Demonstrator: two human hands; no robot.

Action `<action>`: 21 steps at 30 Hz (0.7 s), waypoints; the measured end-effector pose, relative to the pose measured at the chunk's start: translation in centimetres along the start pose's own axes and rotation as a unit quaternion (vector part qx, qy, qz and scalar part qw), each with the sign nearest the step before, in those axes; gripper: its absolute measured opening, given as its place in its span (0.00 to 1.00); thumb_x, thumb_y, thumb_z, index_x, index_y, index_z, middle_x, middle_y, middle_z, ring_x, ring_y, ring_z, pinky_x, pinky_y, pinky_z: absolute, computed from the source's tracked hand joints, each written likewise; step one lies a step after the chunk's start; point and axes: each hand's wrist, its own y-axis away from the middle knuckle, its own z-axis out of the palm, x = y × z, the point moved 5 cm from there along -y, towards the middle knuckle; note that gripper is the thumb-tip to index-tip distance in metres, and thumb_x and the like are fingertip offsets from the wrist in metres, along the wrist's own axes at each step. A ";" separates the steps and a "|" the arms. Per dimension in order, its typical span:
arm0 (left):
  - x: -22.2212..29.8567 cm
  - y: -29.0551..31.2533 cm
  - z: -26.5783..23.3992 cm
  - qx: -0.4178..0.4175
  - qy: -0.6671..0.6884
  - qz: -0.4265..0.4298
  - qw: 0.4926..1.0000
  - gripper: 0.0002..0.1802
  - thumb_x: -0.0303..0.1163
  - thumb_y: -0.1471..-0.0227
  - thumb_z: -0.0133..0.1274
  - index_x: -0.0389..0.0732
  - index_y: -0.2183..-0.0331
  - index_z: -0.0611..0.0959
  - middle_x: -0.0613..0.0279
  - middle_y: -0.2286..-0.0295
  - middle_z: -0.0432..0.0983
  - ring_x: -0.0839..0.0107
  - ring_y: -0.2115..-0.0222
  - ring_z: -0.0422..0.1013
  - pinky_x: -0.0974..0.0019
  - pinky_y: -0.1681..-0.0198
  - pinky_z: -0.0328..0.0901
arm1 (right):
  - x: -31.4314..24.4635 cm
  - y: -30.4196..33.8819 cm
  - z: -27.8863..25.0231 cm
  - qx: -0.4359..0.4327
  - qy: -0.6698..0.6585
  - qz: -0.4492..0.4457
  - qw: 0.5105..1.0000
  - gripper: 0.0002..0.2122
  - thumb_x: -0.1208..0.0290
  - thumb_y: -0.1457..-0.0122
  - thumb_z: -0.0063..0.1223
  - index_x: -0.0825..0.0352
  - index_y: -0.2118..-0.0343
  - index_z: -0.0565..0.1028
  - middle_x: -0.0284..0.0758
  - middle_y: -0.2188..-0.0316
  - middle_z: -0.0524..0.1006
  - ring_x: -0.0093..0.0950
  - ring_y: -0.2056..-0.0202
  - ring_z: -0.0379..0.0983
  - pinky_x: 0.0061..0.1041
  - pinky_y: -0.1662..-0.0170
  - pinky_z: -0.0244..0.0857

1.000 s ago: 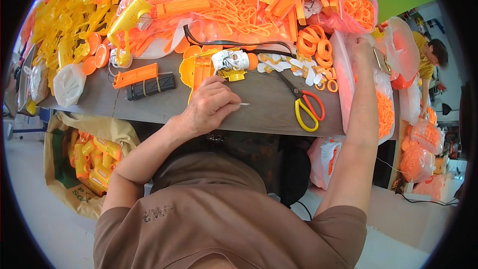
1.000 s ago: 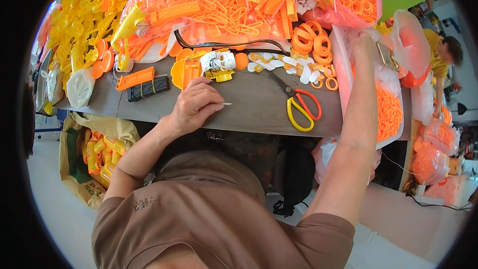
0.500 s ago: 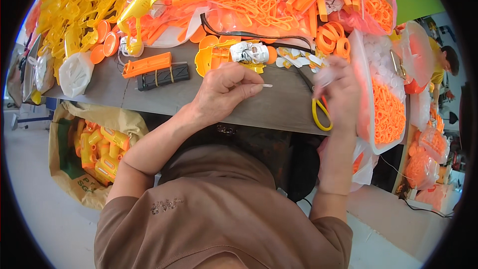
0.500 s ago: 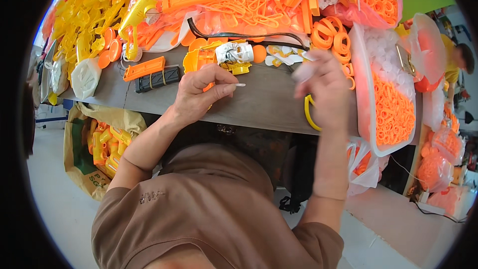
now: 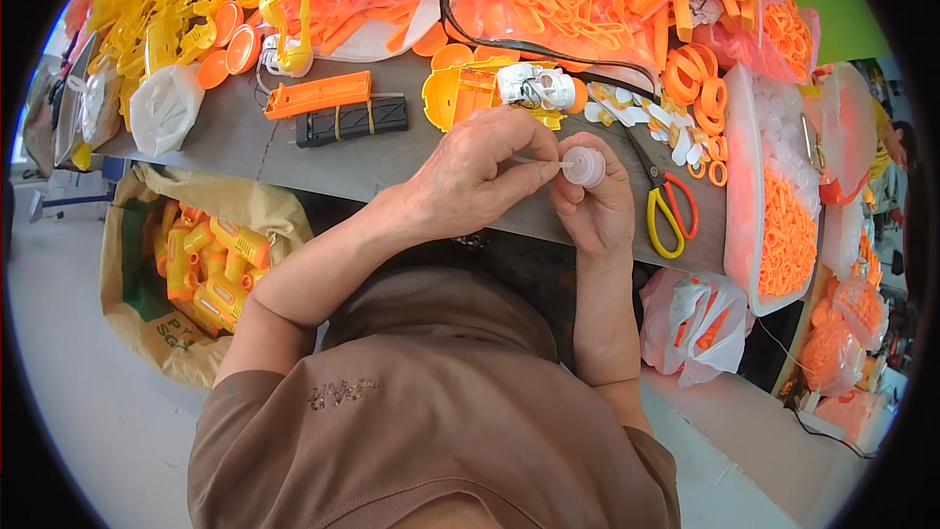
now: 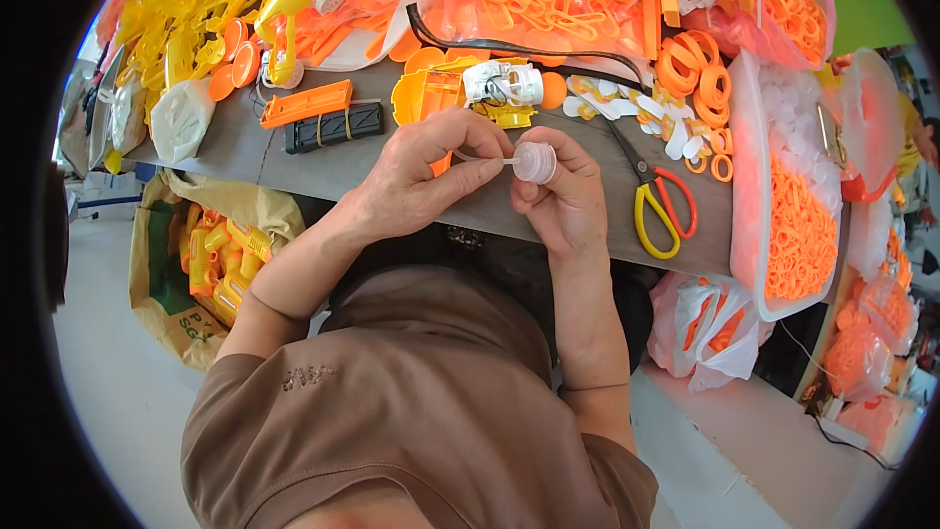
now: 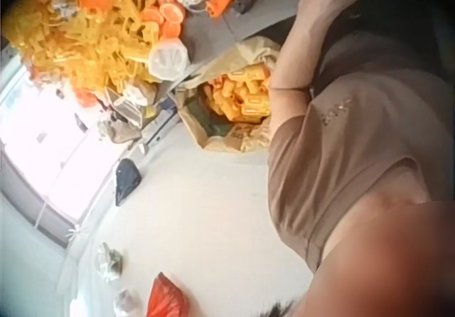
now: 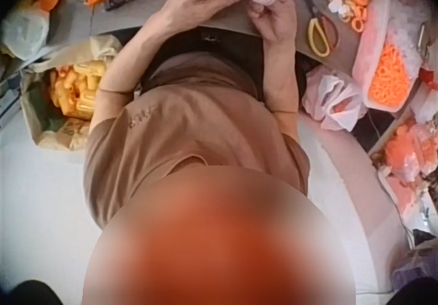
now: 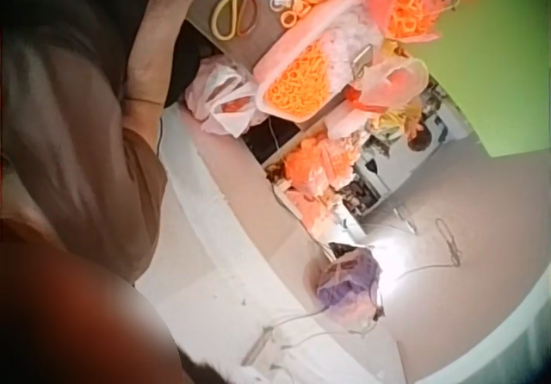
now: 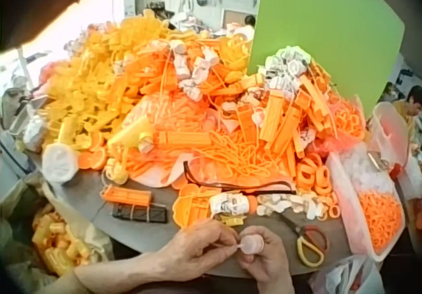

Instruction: Assemble bright yellow and orange plastic toy gun components on a workbench.

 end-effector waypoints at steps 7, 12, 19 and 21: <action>0.2 0.0 -0.2 0.005 0.015 0.003 1.000 0.03 0.22 0.53 0.54 0.34 0.73 0.76 0.57 0.75 0.75 0.65 0.73 0.72 0.65 0.72 0.66 | 0.5 0.0 0.0 -0.007 -0.002 0.007 1.000 0.15 0.77 0.46 0.53 0.73 0.56 0.72 0.39 0.67 0.75 0.19 0.78 0.67 0.17 0.79 0.62; 0.2 0.2 -0.3 0.001 0.017 0.000 1.000 0.03 0.22 0.53 0.54 0.34 0.73 0.76 0.57 0.75 0.75 0.65 0.73 0.72 0.65 0.71 0.66 | 0.2 -0.1 0.3 -0.005 0.016 0.005 1.000 0.15 0.77 0.46 0.53 0.73 0.56 0.72 0.38 0.68 0.75 0.19 0.78 0.67 0.18 0.78 0.63; 0.0 0.2 -0.2 -0.009 -0.036 0.014 0.999 0.03 0.23 0.50 0.53 0.33 0.70 0.76 0.57 0.72 0.75 0.71 0.72 0.71 0.68 0.69 0.66 | -0.3 0.1 1.2 0.033 0.108 -0.029 0.993 0.12 0.78 0.46 0.52 0.74 0.58 0.73 0.36 0.72 0.75 0.20 0.79 0.67 0.18 0.78 0.63; -0.1 0.2 -0.1 0.007 -0.037 0.029 0.999 0.03 0.22 0.53 0.54 0.34 0.73 0.75 0.55 0.75 0.75 0.67 0.73 0.72 0.65 0.72 0.66 | -0.5 0.2 1.8 0.057 0.147 -0.043 0.987 0.11 0.79 0.45 0.51 0.73 0.59 0.73 0.35 0.73 0.74 0.20 0.79 0.67 0.18 0.78 0.63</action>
